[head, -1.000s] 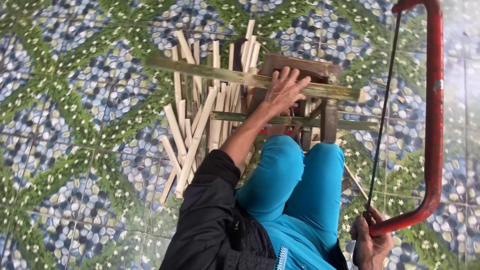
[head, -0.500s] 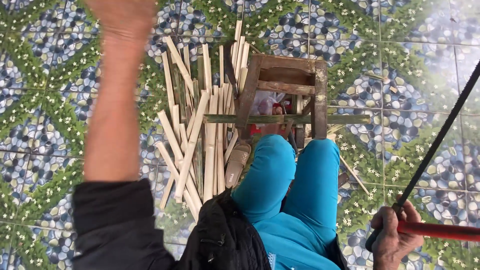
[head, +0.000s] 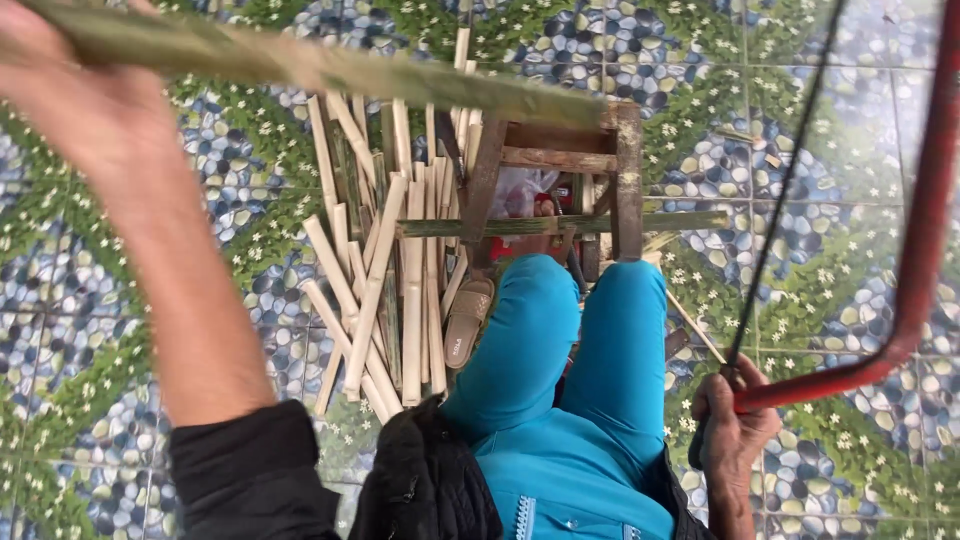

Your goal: The person sits on a tiled floor and uses a red bow saw to cut bamboo sticks held in a wooden vise. They repeatedly position bamboo pieces, saw them to length, and set the cut pieces aside.

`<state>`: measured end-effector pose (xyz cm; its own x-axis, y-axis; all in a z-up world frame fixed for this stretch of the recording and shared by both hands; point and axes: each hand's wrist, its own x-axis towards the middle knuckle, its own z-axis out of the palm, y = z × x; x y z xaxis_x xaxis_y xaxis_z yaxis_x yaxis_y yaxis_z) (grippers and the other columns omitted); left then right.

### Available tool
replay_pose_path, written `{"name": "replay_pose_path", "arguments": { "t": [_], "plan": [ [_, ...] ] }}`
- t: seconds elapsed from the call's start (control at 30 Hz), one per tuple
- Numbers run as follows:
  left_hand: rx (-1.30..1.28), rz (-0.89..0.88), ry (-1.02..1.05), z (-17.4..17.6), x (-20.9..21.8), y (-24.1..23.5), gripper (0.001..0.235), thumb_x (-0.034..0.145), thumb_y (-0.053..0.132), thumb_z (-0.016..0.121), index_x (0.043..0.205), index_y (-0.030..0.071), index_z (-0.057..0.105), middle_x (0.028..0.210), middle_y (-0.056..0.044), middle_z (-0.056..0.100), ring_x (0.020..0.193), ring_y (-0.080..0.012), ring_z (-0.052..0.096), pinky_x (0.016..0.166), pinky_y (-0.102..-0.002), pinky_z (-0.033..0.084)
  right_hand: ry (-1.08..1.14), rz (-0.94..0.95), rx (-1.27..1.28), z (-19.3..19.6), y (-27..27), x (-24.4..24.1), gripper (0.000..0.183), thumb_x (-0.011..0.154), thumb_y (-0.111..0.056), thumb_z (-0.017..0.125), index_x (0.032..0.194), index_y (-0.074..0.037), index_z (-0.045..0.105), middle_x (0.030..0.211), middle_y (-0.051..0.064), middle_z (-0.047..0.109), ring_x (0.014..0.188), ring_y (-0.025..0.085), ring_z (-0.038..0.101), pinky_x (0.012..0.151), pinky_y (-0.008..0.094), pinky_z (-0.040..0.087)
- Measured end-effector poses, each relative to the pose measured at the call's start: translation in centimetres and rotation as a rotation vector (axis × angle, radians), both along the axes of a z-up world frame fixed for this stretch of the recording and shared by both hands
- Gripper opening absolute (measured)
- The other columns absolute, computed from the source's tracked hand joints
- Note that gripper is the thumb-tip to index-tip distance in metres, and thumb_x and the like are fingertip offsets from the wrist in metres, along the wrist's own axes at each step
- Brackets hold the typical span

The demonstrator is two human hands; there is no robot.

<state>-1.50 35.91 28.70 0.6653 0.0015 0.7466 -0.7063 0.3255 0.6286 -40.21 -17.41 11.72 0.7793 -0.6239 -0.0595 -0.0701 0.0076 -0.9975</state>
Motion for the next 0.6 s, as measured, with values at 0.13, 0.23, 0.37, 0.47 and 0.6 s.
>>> {"name": "replay_pose_path", "arguments": {
  "t": [0.13,0.23,0.37,0.47,0.6],
  "plan": [
    [-0.852,0.159,0.764,-6.7,-2.5,-9.6,0.06,0.087,0.015,0.075,0.137,0.021,0.041,0.106,-0.014,0.06,0.091,-0.0324,0.069,0.084,-0.055,0.069,0.02,-0.004,0.021,-1.0,0.2,-1.2,0.038,0.097,-0.005,0.058,0.136,-0.006,0.055,0.075,-0.002,0.054,0.054,0.008,0.048,0.042,0.022,0.043],
    [-0.949,0.278,1.056,-10.9,-4.0,-13.7,0.047,0.095,0.014,0.061,0.133,0.017,0.032,0.104,-0.013,0.053,0.083,-0.0308,0.065,0.077,-0.052,0.068,0.136,0.021,-0.058,-2.1,0.1,-2.3,0.04,0.099,-0.014,0.059,0.138,-0.003,0.055,0.078,0.002,0.058,0.055,0.011,0.052,0.044,0.024,0.047],
    [-1.103,0.402,1.192,-15.6,-4.7,-15.6,0.024,0.103,0.003,0.056,0.124,0.011,0.048,0.102,-0.011,0.061,0.095,-0.0315,0.068,0.102,-0.055,0.064,0.171,0.034,-0.053,-3.4,0.7,-2.3,0.044,0.095,-0.015,0.063,0.136,0.001,0.056,0.073,0.007,0.061,0.049,0.014,0.053,0.041,0.026,0.048],
    [-1.173,0.586,1.339,-18.6,-3.2,-15.6,0.012,0.106,0.008,0.05,0.11,-0.004,0.048,0.111,-0.021,0.063,0.099,-0.0398,0.068,0.093,-0.059,0.064,0.235,0.002,-0.075,-3.3,1.4,-2.1,0.044,0.094,-0.016,0.064,0.135,0.0,0.06,0.092,0.009,0.067,0.051,0.014,0.052,0.043,0.028,0.047],
    [-1.161,0.554,1.35,-20.8,-2.3,-14.5,0.044,0.104,0.006,0.046,0.146,-0.005,0.042,0.155,-0.021,0.045,0.138,-0.0389,0.051,0.116,-0.054,0.042,0.201,0.022,-0.076,-3.4,2.0,-2.3,0.044,0.094,-0.017,0.064,0.133,0.002,0.06,0.075,0.006,0.06,0.048,0.013,0.05,0.041,0.026,0.045]
  ]
}}
